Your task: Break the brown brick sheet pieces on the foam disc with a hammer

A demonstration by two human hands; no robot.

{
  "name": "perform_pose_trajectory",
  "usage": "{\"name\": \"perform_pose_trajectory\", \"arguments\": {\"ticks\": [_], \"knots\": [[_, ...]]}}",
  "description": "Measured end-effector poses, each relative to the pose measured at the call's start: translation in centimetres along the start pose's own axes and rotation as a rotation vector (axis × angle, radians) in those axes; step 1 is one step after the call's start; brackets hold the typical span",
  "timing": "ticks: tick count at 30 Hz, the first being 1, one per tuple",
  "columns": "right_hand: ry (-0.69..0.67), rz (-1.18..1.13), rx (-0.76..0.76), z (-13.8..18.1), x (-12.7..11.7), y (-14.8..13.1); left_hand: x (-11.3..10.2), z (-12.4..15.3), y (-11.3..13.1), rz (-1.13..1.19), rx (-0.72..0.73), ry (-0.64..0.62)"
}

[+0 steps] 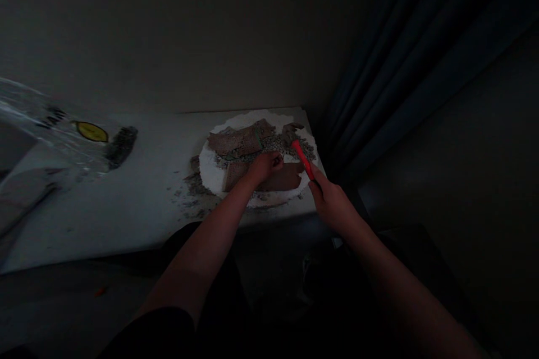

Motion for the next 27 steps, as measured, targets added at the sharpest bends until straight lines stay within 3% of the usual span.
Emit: {"name": "perform_pose_trajectory", "arguments": {"ticks": [13,17,21,27], "knots": [[-0.035,0.058,0.043,-0.12,0.58,0.08,0.39,-0.18,-0.46,0.031,-0.029,-0.019],[0.015,0.017,0.023,-0.06,0.23,-0.12,0.30,-0.09,-0.21,0.040,-0.002,-0.017],[-0.060,0.052,0.057,-0.05,0.69,-0.10,0.27,-0.08,-0.31,0.028,-0.019,-0.018],[-0.015,0.087,0.043,-0.01,0.61,0.01,0.39,-0.14,-0.38,-0.025,-0.037,-0.029]]}}
Point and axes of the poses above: each hand's wrist, its own z-axis away from the middle knuckle, its own x-axis out of the palm, y = z × x, the point moved 8 cm from there along -z, towards the middle knuckle, and after that the axes turned 5 degrees about -z, right-handed, at the moved point
